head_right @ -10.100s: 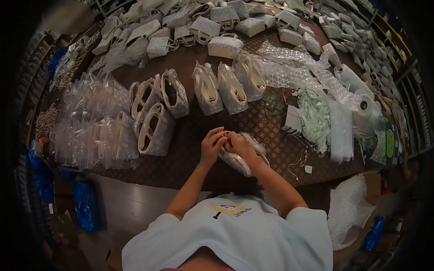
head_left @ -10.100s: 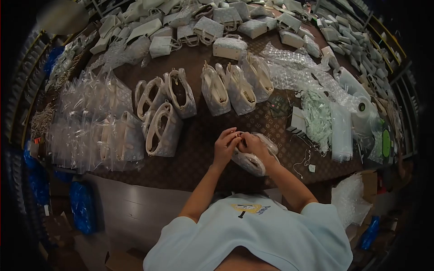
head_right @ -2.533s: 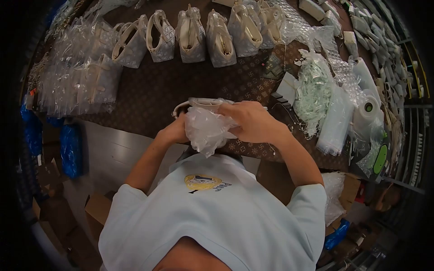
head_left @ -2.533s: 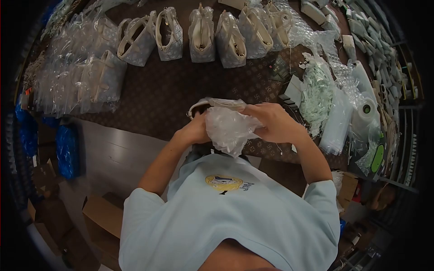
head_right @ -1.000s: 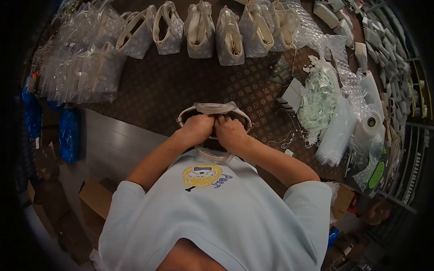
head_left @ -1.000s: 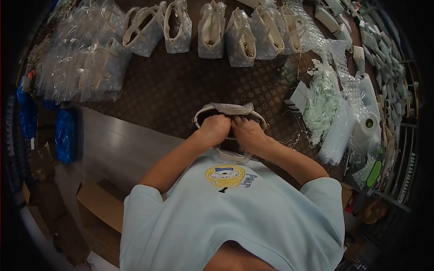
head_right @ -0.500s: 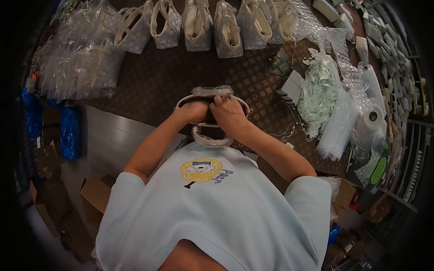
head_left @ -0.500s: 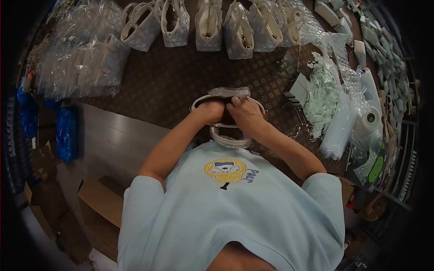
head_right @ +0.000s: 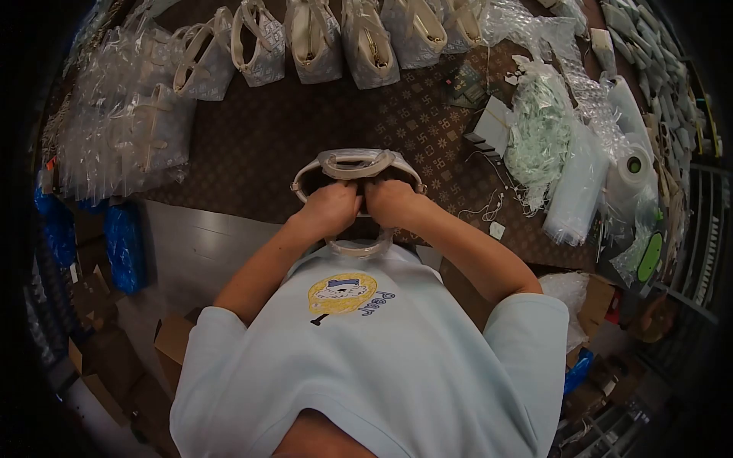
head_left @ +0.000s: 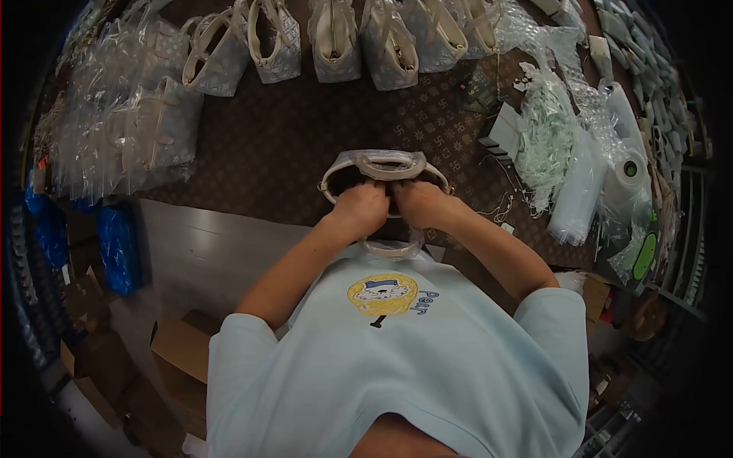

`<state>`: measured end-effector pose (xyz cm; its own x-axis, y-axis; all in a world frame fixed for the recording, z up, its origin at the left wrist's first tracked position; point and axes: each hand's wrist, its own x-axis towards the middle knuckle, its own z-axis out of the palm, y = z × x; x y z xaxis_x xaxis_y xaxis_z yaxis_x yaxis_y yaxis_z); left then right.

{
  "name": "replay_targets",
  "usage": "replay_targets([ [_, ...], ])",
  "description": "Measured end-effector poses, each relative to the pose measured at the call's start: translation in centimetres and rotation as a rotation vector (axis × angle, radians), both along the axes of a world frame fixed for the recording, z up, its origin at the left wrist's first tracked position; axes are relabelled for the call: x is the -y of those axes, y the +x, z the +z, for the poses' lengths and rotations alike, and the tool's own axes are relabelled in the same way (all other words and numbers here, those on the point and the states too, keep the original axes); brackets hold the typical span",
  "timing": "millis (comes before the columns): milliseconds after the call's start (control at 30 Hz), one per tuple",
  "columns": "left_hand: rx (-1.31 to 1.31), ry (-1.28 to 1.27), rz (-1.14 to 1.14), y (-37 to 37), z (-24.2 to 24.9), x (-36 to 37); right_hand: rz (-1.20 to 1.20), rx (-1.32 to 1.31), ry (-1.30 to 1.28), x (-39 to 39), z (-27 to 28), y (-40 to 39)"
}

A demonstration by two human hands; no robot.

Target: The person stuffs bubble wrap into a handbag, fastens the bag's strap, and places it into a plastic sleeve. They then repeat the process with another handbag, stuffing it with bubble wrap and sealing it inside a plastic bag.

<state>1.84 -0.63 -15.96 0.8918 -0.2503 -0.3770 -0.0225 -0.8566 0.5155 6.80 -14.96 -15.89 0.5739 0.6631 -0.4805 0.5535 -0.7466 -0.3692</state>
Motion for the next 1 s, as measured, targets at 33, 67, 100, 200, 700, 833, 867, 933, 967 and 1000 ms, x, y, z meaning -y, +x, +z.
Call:
replay_targets([
  [33,-0.004,-0.004,-0.003,1.1,-0.3,-0.1,0.042,-0.107,-0.051,-0.3,-1.0,1.1],
  [67,-0.151,0.009,-0.012,2.2,-0.7,-0.1,0.08,-0.221,-0.102,-0.6,-1.8,1.9],
  [100,-0.29,0.025,-0.02,3.0,-0.7,0.0,0.163,-0.284,-0.282,-1.6,-2.1,2.9],
  [200,-0.261,0.041,-0.061,4.4,0.0,-0.6,0.12,-0.295,-0.308,-2.5,-1.0,4.0],
  [700,0.01,-0.113,0.2,-1.4,0.7,-3.3,0.156,0.339,0.126,-1.5,6.0,-4.1],
  [833,-0.182,-0.387,0.31,-5.4,-0.2,0.4,-0.142,0.544,0.183,-0.9,-1.5,-4.6],
  [867,-0.186,-0.38,0.3,-5.3,-0.3,0.2,-0.138,0.477,0.194,-0.7,-3.7,-4.0],
  [933,-0.148,-0.433,0.265,-5.0,-0.3,-0.1,-0.137,0.468,0.131,-1.4,-2.1,-3.3],
  [967,-0.151,-0.425,0.25,-4.5,0.3,-0.8,-0.123,0.465,0.065,-1.6,-1.6,-2.9],
  [1000,-0.356,-0.507,0.161,-3.7,1.7,-2.0,-0.14,0.463,0.067,-1.4,-3.7,-2.7],
])
